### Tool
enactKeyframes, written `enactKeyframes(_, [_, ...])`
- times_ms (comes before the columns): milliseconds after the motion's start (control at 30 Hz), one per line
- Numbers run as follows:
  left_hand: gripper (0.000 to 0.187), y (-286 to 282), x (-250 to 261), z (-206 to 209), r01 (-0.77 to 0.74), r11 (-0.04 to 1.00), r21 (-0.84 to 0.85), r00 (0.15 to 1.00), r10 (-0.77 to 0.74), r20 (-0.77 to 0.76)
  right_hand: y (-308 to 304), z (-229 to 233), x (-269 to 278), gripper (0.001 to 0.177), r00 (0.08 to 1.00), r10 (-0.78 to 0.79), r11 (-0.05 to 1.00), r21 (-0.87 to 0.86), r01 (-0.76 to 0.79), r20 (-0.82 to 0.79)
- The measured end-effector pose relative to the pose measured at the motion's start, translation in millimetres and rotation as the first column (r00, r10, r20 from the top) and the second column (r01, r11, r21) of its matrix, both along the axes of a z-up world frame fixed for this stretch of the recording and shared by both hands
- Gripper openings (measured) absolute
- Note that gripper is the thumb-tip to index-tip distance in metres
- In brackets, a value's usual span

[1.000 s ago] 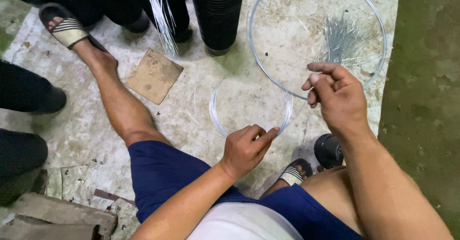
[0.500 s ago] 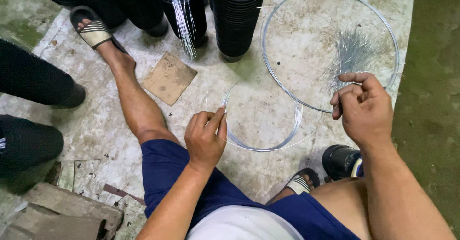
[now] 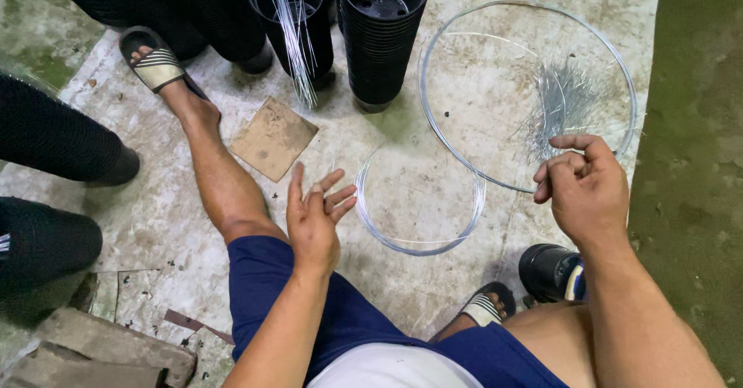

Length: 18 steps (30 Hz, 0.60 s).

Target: The person sits on the floor and uses pliers to cut thin metal wire into short pieces. They repeatedly pick up wire, cut it, and place the cut pieces into a nearby glass bowl.

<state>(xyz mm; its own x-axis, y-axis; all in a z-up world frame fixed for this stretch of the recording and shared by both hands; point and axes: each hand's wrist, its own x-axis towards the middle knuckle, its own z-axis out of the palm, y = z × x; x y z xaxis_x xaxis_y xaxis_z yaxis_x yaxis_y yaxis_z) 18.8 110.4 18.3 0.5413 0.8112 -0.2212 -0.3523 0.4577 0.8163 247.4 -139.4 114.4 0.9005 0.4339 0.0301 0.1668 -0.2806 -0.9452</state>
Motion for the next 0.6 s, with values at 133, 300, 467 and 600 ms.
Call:
enactKeyframes(133, [0.041, -6, 1, -9, -0.068, 0.975, -0.21, 0.993, 0.087, 0.081, 2, 1, 2, 0.033, 1.0, -0.026, 1.0, -0.018, 0.026, 0.01])
enactKeyframes(300, [0.031, -17, 8, -12, -0.079, 0.996, 0.036, 0.995, 0.077, 0.057, 8, 5, -14, 0.049, 0.989, 0.034, 0.989, -0.149, -0.012, 0.144])
enactKeyframes(467, [0.033, -23, 19, 8, -0.026, 0.995, 0.098, 0.999, 0.029, -0.026, 19, 6, -47, 0.041, 0.952, 0.264, 0.949, -0.22, -0.227, 0.157])
enactKeyframes(600, [0.035, -20, 30, 27, -0.004, 0.999, 0.033, 1.0, 0.005, -0.028, 34, 0, -75, 0.041, 0.916, 0.398, 0.897, -0.23, -0.376, 0.053])
